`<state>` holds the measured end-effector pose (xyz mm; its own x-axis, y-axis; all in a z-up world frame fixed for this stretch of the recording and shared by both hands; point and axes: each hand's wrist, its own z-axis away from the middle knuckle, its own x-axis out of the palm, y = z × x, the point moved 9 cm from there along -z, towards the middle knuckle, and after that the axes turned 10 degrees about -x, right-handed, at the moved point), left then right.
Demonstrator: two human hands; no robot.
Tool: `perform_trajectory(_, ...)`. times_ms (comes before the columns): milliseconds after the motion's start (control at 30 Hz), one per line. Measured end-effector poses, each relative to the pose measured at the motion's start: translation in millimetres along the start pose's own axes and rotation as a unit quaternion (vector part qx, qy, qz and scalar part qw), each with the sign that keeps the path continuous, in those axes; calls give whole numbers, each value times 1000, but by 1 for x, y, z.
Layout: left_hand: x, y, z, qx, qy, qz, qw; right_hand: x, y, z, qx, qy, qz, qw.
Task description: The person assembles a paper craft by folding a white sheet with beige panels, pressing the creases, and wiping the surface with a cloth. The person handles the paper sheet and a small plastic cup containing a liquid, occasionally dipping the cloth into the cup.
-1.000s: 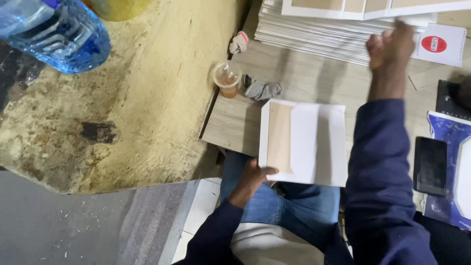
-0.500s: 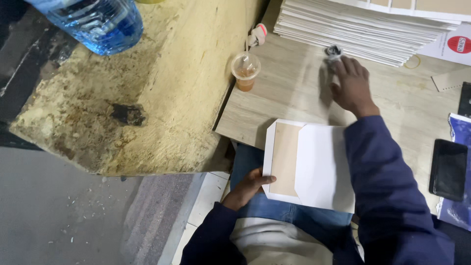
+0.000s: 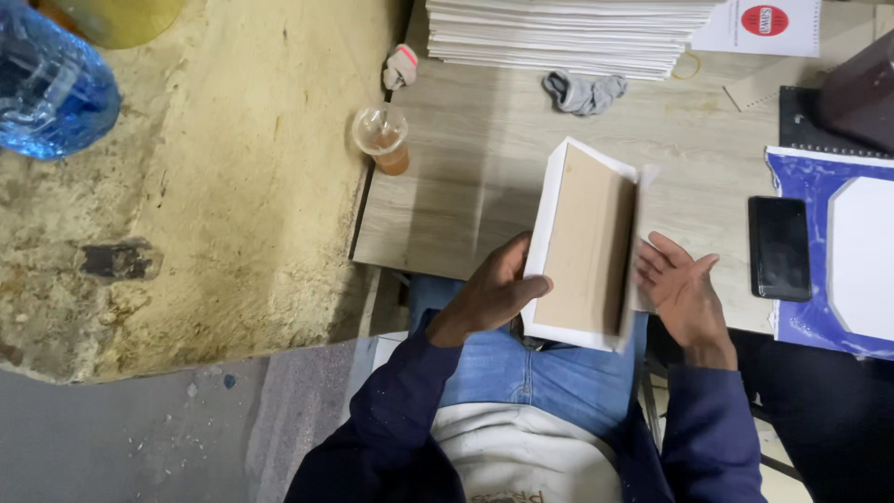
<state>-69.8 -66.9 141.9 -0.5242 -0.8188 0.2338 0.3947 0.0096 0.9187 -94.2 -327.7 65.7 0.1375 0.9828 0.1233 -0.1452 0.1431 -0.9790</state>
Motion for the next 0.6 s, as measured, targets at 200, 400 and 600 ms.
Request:
perform_trajectory(200, -41, -18, 18, -20, 59, -11, 998, -41, 32, -27, 64, 34, -56, 996)
perform_trajectory(400, -120, -52, 83, -97, 167, 10, 981, -85, 44, -76, 131, 11, 24, 991)
perform_trajectory(600, -181, -114, 92, -123, 200, 31, 972, -33, 2, -94, 140, -46, 88, 985)
